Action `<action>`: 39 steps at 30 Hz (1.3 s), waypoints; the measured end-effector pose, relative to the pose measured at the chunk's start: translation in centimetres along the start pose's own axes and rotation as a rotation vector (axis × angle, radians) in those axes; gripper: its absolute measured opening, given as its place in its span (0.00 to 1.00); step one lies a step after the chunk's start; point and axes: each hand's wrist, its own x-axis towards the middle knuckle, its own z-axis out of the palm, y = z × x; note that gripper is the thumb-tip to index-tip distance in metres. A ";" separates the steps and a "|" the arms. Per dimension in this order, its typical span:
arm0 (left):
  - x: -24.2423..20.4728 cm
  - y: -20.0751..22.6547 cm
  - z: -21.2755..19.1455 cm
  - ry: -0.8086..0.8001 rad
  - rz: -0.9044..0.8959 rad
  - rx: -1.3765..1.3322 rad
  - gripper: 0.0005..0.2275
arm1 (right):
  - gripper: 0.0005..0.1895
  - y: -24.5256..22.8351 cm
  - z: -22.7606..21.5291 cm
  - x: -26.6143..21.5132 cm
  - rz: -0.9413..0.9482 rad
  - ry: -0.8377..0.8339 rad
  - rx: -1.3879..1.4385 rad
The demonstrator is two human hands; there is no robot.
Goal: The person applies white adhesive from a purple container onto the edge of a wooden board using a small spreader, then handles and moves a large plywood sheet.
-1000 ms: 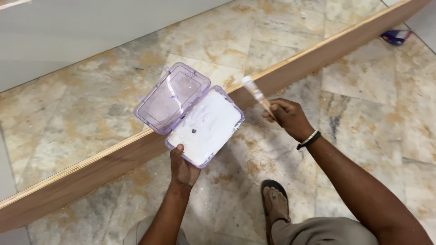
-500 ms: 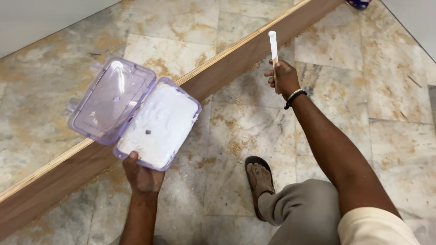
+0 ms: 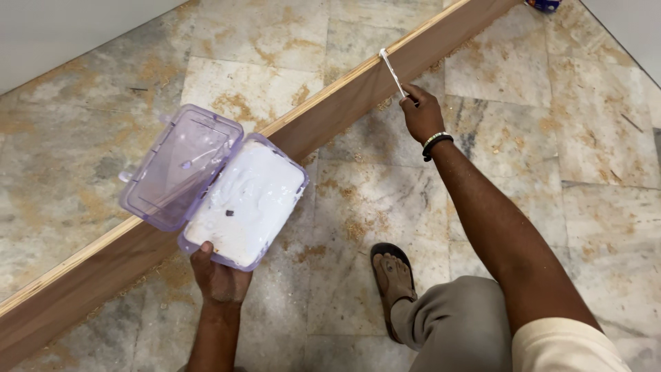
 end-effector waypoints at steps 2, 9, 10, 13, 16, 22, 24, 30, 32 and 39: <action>0.3 -0.9 -1.1 -0.031 0.031 -0.032 0.38 | 0.19 0.2 0.6 0.6 -0.291 0.107 -0.181; 0.6 -1.7 -1.4 -0.012 -0.002 -0.097 0.37 | 0.18 -3.7 0.9 -1.6 -0.322 0.173 -0.419; 0.7 -1.6 -1.2 -0.017 0.008 -0.095 0.37 | 0.17 -4.3 1.1 -1.5 -0.335 0.135 -0.499; 0.8 -1.3 -0.8 0.019 -0.015 -0.076 0.38 | 0.18 -6.0 1.7 -1.9 -0.253 0.052 -0.512; 1.0 -1.4 -0.9 0.032 -0.044 -0.095 0.38 | 0.18 -6.9 1.4 -2.2 -0.218 0.018 -0.434; 0.8 -2.1 -1.7 0.042 -0.029 -0.084 0.37 | 0.15 -6.6 2.1 -2.9 -0.290 -0.003 -0.485; 1.2 -2.0 -2.0 0.032 0.012 -0.069 0.36 | 0.13 -6.4 0.8 -1.7 -0.333 0.034 -0.464; 0.6 -0.6 -0.6 0.002 -0.021 -0.023 0.39 | 0.13 -5.1 0.3 0.1 -0.281 0.049 -0.308; 0.8 -0.2 -0.3 0.002 -0.037 0.000 0.39 | 0.13 -5.4 1.0 -0.1 -0.308 0.027 -0.349; 0.4 0.2 0.9 0.013 -0.020 0.045 0.40 | 0.13 -4.6 3.0 -1.8 -0.079 0.073 -0.350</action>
